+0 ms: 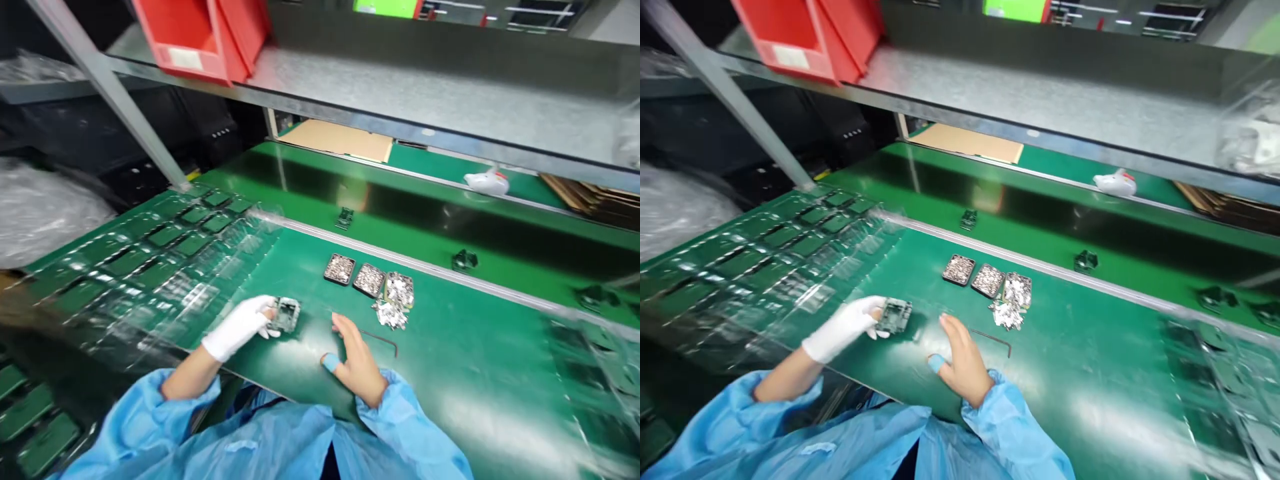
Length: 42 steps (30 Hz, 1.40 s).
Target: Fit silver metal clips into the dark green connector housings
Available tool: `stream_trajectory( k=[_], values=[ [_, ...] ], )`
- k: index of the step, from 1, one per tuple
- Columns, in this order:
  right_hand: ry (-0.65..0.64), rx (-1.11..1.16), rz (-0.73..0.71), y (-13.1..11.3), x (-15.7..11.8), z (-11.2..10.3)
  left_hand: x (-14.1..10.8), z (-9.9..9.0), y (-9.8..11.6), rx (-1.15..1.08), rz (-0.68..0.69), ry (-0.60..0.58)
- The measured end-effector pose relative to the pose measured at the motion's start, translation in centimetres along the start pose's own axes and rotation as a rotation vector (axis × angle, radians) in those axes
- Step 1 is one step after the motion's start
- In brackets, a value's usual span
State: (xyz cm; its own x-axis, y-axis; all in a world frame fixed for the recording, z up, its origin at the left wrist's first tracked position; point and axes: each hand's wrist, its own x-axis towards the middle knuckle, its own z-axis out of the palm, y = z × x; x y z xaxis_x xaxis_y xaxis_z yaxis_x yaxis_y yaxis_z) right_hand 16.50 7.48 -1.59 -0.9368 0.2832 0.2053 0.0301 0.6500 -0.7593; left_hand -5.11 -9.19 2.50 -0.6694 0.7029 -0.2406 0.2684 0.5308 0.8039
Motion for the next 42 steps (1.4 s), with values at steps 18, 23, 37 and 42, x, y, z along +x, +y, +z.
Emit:
stream_trajectory(
  k=[18, 23, 37, 42],
  values=[
    [0.030, -0.035, -0.032, 0.4, 0.6, -2.2, 12.3, 5.8, 6.5, 0.661, 0.281, 0.018],
    [0.069, 0.004, 0.018, 0.8, 0.5, -2.6, 13.7, 6.9, 6.9, 0.702, 0.258, 0.001],
    [0.091, 0.034, -0.015, 0.9, 0.4, -2.2, 14.6, 6.2, 5.5, 0.012, 0.243, -0.048],
    [0.127, 0.017, -0.027, 1.1, 0.4, -2.1, 12.6, 5.9, 6.5, -0.395, 0.177, -0.143]
  ],
)
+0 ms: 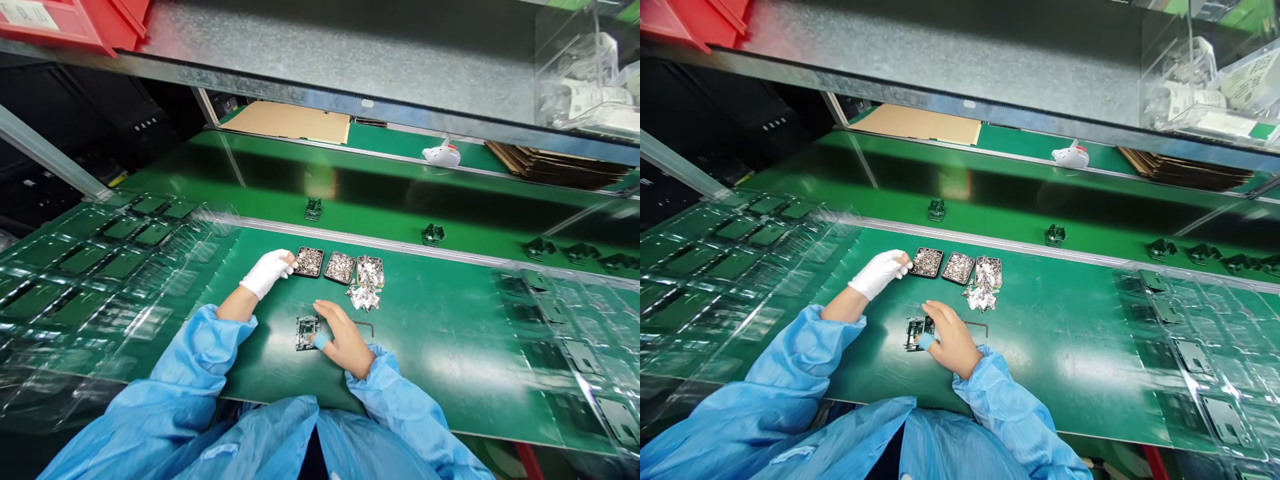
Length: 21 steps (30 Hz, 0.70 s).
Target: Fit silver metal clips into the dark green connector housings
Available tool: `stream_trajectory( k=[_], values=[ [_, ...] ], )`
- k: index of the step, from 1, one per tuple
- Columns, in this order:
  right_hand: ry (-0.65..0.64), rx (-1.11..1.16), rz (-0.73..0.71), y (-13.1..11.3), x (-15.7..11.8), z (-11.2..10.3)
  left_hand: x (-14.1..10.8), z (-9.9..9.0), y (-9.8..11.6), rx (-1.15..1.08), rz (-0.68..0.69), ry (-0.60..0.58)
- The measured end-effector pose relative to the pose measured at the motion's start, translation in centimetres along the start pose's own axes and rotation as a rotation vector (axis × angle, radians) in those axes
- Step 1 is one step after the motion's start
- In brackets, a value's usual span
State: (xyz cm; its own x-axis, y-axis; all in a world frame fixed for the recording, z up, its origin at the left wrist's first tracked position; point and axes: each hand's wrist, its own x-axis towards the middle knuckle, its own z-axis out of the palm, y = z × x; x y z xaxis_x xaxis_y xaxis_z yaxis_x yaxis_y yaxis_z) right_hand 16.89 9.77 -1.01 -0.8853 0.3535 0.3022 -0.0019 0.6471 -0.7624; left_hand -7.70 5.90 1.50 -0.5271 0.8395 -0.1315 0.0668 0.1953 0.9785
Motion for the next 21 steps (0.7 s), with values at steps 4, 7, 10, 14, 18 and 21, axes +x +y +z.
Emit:
stream_trajectory(
  k=[4, 7, 10, 14, 18, 21],
  values=[
    [0.078, -0.001, 0.002, -0.1, -0.1, -0.1, -2.9, 1.0, 1.8, -0.246, 0.010, -0.061],
    [0.135, 0.026, 0.000, -0.4, -0.2, -0.3, -5.2, 2.1, 2.2, -0.322, 0.006, -0.089],
    [0.183, 0.052, -0.030, -0.8, -0.3, -0.5, -7.3, 3.3, 1.6, -0.286, 0.002, -0.105],
    [0.218, 0.118, -0.014, -1.1, -0.2, -0.6, -9.0, 4.5, 0.7, -0.096, 0.041, -0.139],
    [0.236, 0.232, 0.083, -1.1, 0.1, -0.7, -9.8, 5.0, 0.6, 0.223, 0.183, -0.183],
    [0.250, 0.293, 0.145, -1.1, 0.4, -0.8, -10.2, 5.4, 0.5, 0.450, 0.382, -0.200]
  ],
)
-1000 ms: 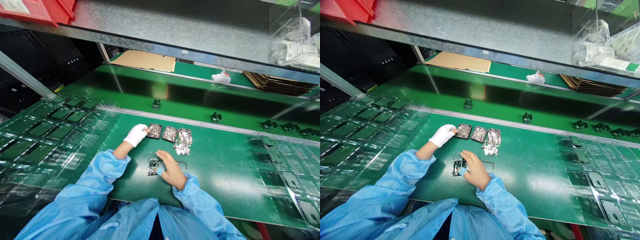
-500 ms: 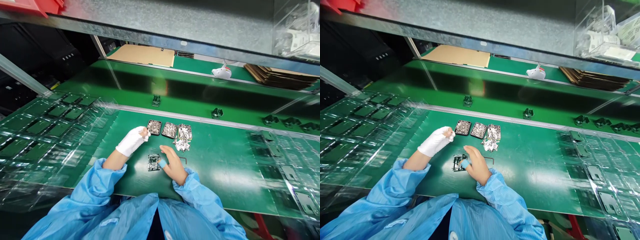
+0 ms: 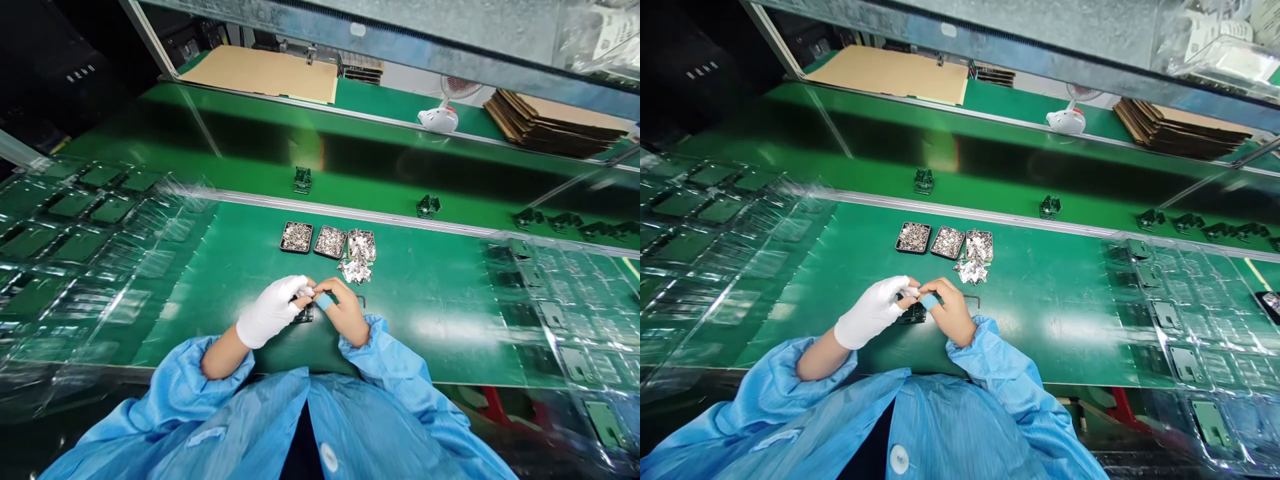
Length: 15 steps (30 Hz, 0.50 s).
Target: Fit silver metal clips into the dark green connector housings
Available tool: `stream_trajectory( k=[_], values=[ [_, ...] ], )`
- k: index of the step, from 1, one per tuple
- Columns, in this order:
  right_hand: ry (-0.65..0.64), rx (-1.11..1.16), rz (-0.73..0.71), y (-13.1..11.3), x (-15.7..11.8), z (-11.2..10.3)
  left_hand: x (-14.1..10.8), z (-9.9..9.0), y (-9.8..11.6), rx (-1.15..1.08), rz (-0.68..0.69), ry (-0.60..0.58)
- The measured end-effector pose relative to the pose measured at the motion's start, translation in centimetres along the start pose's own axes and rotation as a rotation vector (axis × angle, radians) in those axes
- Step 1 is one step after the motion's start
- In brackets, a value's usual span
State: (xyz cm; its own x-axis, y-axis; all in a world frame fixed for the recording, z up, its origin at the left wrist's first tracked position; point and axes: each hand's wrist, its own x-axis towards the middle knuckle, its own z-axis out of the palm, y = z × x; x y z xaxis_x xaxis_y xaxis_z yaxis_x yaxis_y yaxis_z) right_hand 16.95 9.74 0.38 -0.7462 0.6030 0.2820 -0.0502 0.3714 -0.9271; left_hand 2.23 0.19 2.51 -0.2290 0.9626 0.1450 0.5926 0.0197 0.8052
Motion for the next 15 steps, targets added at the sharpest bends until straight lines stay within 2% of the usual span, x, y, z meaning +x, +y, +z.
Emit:
stream_trajectory(
  k=[3, 9, 12, 15],
  values=[
    [-0.008, 0.062, 0.047, -0.11, 0.11, -0.08, -0.33, 0.40, -0.17, 0.152, 0.168, 0.058],
    [-0.080, 0.260, 0.224, 0.14, 0.14, 0.03, -0.79, 0.60, -0.46, 0.287, 0.363, 0.130],
    [-0.136, 0.353, 0.266, 0.39, 0.19, 0.06, -0.71, 0.48, -0.25, 0.294, 0.414, 0.154],
    [-0.167, 0.389, 0.272, 0.46, 0.21, 0.04, -0.53, 0.31, -0.12, 0.277, 0.409, 0.164]
  ],
)
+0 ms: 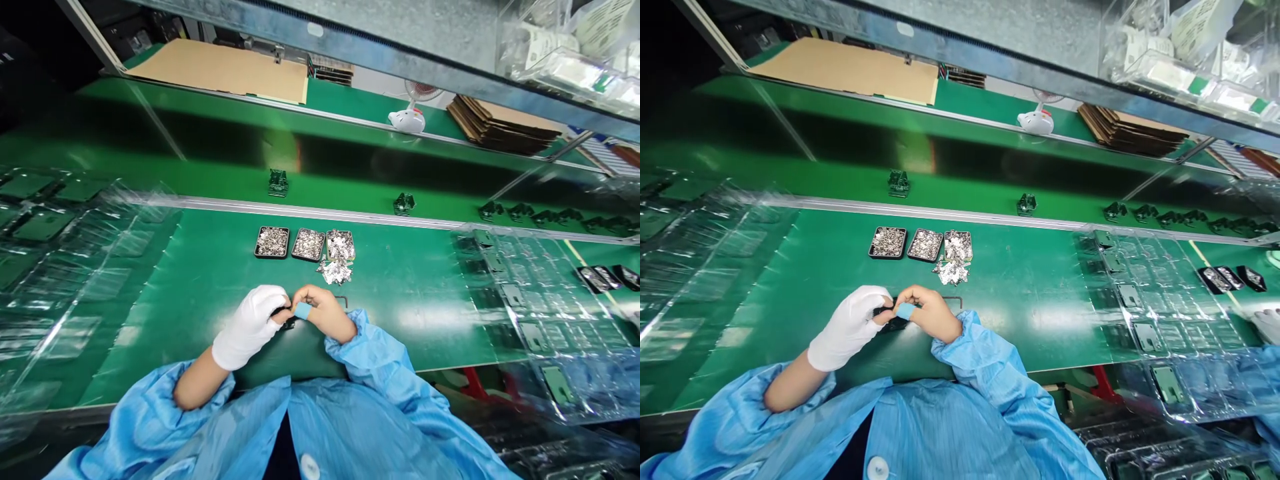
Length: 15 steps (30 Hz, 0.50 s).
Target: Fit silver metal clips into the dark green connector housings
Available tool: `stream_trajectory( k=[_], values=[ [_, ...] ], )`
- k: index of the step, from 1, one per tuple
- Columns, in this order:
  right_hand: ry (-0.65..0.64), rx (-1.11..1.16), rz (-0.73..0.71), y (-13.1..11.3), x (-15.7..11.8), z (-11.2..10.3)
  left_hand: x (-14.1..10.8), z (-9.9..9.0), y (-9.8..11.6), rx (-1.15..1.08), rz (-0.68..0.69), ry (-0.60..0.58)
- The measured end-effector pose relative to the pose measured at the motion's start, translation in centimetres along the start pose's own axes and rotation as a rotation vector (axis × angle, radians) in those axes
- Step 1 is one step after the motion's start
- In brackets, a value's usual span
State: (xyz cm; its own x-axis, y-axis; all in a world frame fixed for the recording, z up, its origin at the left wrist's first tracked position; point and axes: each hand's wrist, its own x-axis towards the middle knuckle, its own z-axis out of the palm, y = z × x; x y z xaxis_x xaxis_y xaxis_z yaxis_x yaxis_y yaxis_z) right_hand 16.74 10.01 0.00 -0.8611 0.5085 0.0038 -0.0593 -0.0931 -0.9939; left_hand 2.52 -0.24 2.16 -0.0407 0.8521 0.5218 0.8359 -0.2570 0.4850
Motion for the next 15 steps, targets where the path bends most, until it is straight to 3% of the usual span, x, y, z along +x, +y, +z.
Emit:
stream_trajectory(
  k=[9, 12, 15],
  values=[
    [-0.087, -0.021, 0.022, -0.5, -0.2, -0.2, -0.2, 0.0, -0.3, -0.111, -0.118, -0.174],
    [-0.102, -0.109, -0.002, -0.7, -0.3, -0.5, -1.1, -0.5, -0.5, -0.108, -0.176, -0.072],
    [0.006, -0.171, -0.049, -0.7, -0.3, -0.9, -2.9, -0.9, -1.0, -0.058, -0.245, 0.033]
  ],
)
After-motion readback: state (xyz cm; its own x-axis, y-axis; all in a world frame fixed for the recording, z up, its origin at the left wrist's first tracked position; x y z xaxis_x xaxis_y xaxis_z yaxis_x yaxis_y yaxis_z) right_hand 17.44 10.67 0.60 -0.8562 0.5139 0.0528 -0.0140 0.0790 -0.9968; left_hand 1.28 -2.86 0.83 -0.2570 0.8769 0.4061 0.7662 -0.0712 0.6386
